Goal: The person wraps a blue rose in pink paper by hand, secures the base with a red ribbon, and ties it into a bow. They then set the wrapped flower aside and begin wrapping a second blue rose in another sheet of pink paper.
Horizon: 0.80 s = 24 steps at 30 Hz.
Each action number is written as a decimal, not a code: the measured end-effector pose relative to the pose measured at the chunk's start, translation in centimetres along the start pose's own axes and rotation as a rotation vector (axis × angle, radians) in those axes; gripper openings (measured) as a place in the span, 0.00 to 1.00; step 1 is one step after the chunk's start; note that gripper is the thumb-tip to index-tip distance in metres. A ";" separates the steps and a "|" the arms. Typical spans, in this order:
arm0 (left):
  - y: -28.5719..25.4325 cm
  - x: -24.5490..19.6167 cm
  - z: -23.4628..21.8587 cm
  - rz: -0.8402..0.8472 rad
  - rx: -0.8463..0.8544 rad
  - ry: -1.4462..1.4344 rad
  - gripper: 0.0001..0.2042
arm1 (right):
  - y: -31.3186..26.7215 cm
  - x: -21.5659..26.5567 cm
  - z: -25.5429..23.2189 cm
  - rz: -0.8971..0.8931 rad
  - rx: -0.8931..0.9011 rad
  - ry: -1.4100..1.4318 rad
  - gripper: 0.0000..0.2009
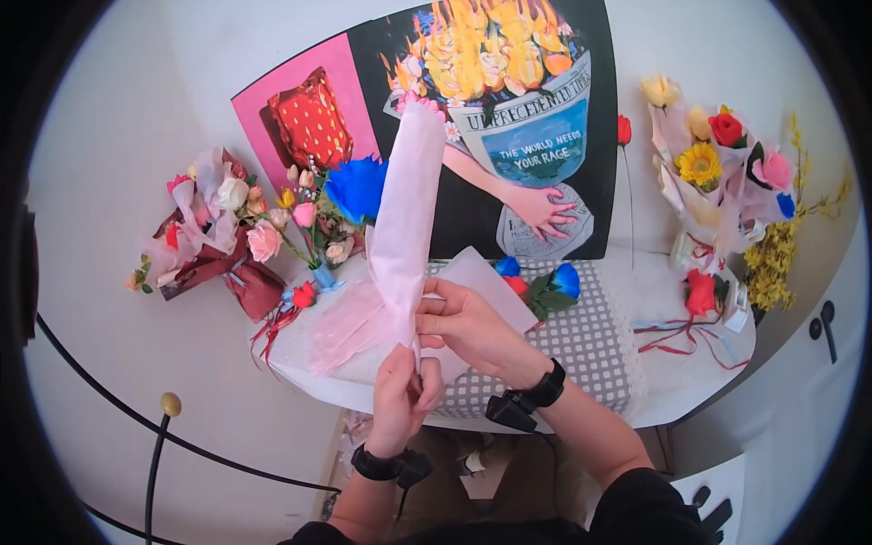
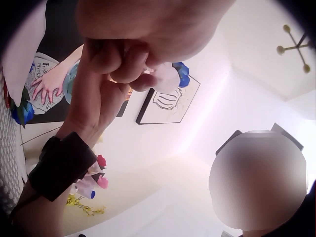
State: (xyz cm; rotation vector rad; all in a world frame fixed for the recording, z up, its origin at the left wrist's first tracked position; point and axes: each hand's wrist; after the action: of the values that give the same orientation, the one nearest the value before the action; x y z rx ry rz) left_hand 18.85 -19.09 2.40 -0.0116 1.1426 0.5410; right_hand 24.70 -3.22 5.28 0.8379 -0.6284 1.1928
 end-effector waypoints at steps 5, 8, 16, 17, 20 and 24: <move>0.3 -0.5 -0.2 0.029 -0.012 -0.057 0.16 | -0.1 0.1 0.1 -0.015 0.050 -0.020 0.17; 0.7 -0.3 -1.2 0.032 0.052 -0.112 0.16 | -0.2 0.4 0.5 0.015 0.051 -0.023 0.17; 2.4 0.0 -1.4 0.224 -0.258 0.334 0.13 | 0.2 1.3 0.7 -0.490 -0.400 -0.416 0.12; 2.7 0.4 -1.7 0.239 -0.282 0.404 0.12 | -0.3 1.8 1.9 -0.626 -0.404 -0.374 0.18; 2.7 1.5 -2.9 0.273 -0.311 0.543 0.11 | 0.7 2.6 4.0 -1.116 -0.625 -0.735 0.26; 2.1 1.6 -3.8 0.305 -0.301 0.662 0.11 | -0.6 6.1 2.1 -1.147 -0.718 -1.463 0.32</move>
State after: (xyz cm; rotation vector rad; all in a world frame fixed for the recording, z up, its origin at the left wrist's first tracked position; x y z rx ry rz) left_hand 15.20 -17.70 -0.11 -0.2993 1.7079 1.0248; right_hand 26.93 -1.78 11.23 1.0728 -1.3222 -0.8536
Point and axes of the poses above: each hand's wrist, its own y-axis towards the middle knuckle, its own z-axis out of the palm, x = y × z, and after that the axes turned 1 degree about x, right-handed
